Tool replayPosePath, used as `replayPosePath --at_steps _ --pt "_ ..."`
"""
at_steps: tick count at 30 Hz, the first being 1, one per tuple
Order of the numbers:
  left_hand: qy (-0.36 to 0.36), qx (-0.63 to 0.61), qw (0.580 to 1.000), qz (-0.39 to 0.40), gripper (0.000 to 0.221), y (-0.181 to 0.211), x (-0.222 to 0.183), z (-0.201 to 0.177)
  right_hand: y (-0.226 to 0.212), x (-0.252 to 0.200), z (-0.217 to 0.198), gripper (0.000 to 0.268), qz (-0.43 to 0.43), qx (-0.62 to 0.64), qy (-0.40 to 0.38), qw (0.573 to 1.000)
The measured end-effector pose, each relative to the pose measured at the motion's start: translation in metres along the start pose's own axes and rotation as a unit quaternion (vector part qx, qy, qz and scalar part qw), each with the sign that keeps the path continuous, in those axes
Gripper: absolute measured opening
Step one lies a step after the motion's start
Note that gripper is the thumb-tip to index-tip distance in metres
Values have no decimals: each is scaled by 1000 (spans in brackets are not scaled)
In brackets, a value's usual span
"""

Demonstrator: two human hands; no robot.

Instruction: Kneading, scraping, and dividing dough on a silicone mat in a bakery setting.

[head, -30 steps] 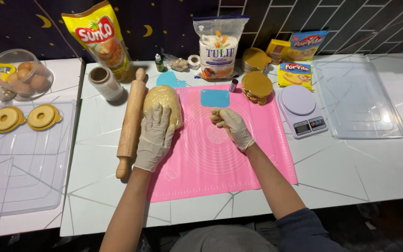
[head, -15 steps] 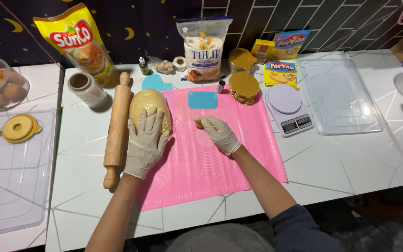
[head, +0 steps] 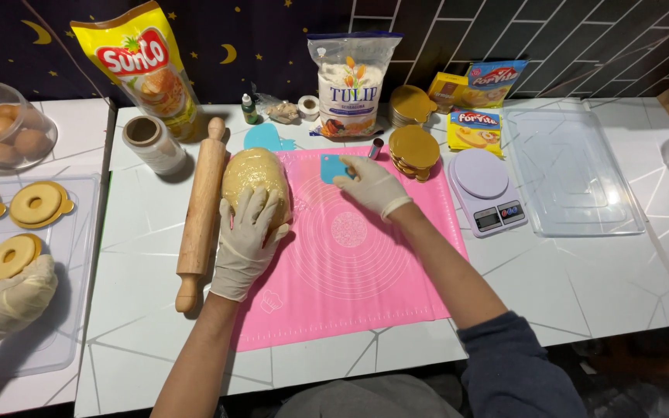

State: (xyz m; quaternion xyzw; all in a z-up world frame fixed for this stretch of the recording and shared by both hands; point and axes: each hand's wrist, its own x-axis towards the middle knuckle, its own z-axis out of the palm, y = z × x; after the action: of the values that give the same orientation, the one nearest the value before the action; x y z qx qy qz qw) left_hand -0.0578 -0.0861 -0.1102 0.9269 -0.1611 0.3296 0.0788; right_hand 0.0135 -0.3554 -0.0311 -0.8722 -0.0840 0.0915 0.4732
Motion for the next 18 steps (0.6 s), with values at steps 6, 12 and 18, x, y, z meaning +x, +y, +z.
replayPosePath --at_steps 6,12,18 --pt "133 -71 988 45 44 0 3 -2 0 93 -9 75 -1 -381 -138 914" --pt "166 -90 982 33 45 -8 -3 6 -18 114 -5 82 42 -474 -178 861" --pt "176 -120 976 45 38 -6 4 0 -19 101 0 64 25 -496 -224 839"
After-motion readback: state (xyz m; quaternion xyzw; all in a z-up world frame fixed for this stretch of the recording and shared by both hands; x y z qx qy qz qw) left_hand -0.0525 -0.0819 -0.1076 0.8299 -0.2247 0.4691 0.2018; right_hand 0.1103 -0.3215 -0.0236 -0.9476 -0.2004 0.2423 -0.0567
